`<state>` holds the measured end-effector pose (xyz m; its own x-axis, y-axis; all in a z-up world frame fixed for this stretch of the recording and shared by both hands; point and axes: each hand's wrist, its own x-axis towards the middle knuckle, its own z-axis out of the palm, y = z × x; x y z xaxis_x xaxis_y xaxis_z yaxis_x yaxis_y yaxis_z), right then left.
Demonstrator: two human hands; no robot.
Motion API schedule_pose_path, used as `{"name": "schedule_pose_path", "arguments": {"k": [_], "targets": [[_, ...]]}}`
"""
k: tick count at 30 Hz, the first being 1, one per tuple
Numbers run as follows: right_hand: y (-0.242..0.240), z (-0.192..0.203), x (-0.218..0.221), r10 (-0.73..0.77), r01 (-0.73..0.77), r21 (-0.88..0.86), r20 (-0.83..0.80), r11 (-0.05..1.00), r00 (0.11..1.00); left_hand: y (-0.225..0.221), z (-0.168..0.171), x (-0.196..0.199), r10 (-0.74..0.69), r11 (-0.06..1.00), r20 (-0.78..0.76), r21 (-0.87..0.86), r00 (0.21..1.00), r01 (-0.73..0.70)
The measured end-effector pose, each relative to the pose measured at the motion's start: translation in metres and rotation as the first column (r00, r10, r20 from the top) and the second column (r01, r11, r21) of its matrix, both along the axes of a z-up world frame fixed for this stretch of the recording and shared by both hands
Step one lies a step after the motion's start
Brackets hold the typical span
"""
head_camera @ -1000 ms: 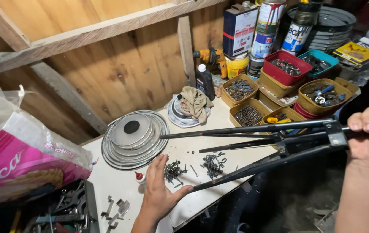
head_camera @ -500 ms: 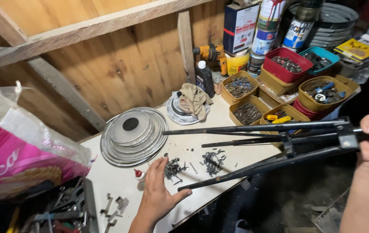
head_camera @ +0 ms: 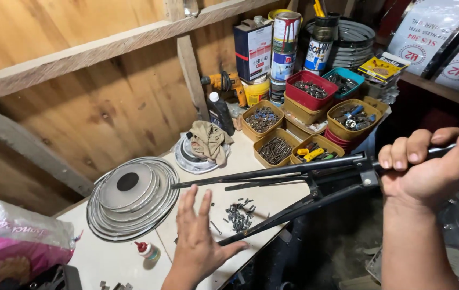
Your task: Repairing and lubricating a metal tripod stand on a workbench
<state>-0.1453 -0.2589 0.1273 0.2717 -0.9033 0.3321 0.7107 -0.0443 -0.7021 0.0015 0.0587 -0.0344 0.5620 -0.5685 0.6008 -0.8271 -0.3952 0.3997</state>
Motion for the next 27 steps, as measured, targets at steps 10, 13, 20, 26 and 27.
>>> {"name": "schedule_pose_path", "arguments": {"k": [10, 13, 20, 26, 27], "targets": [[-0.002, 0.001, 0.003, -0.038, 0.038, 0.083, -0.003, 0.996, 0.999, -0.051, 0.0, 0.002, -0.139, 0.971, 0.072, 0.207, 0.988, 0.121], [-0.006, 0.001, 0.004, -0.026, 0.028, 0.086, -0.026, 0.996, 0.999, -0.056, 0.002, 0.007, -0.11, 0.965, 0.168, 0.253, 0.98, 0.065], [-0.011, -0.003, 0.007, -0.039, 0.04, 0.115, -0.007, 0.993, 0.999, -0.061, 0.008, 0.017, -0.105, 0.98, 0.175, 0.187, 0.979, 0.072], [-0.012, -0.004, 0.008, -0.031, 0.031, 0.1, -0.001, 0.995, 1.0, -0.062, 0.007, 0.019, -0.106, 0.986, 0.19, 0.144, 0.976, 0.079], [-0.012, -0.003, 0.009, -0.031, 0.031, 0.095, -0.002, 0.995, 1.0, -0.062, 0.008, 0.019, -0.104, 0.987, 0.185, 0.141, 0.977, 0.078]]}}
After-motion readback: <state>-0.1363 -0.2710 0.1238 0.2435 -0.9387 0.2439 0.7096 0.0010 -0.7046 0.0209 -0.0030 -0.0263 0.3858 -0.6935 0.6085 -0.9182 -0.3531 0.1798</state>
